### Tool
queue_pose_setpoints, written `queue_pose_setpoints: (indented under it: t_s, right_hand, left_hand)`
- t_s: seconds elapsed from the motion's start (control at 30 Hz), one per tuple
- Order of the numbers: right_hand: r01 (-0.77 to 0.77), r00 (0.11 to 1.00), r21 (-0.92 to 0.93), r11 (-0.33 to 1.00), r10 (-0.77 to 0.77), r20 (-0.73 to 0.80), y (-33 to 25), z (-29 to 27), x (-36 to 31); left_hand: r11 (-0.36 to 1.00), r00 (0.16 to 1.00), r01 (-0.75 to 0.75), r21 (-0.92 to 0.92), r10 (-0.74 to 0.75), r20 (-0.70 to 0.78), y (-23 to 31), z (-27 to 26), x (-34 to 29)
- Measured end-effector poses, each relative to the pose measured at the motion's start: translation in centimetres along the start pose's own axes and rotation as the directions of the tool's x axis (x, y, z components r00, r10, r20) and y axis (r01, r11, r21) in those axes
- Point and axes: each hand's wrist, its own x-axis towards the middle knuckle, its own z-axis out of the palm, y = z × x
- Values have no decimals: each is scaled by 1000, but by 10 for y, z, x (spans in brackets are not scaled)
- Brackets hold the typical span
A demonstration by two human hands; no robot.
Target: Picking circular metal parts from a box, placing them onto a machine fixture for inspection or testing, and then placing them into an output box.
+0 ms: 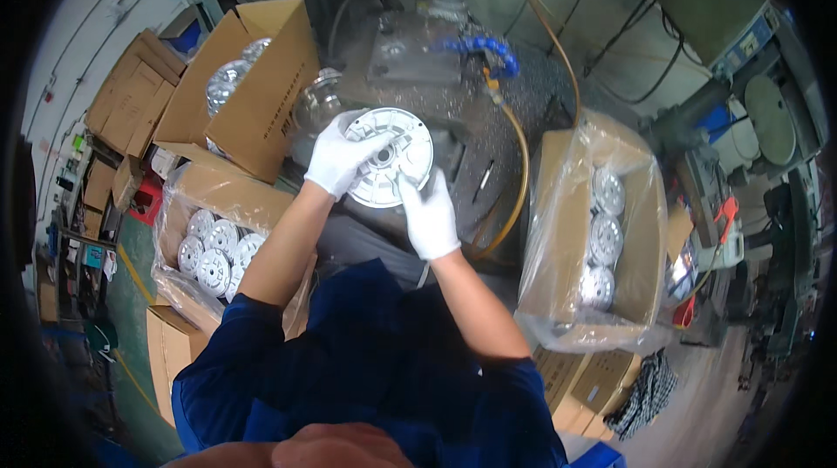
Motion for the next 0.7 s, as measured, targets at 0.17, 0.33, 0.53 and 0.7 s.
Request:
queue_pose_setpoints:
  t_s: [0.17,0.33,0.53,0.7]
  right_hand:
    - [-338,884,-120,933,359,299,13,-42,-33]
    - [-460,839,-99,882,469,275,51,-77,-77]
    - [-621,757,-128,774,634,161,77,-118,-119]
    - [-648,735,-142,749,663,142,91,-127,-122]
  left_hand:
    - [947,997,-39,318,58,-51,20,-12,103]
    - [746,994,2,666,71,-82,33,10,162]
    - [471,983,172,865,-25,-182,42,23,169]
    - [530,985,159,833,-141,-98,47,21,170]
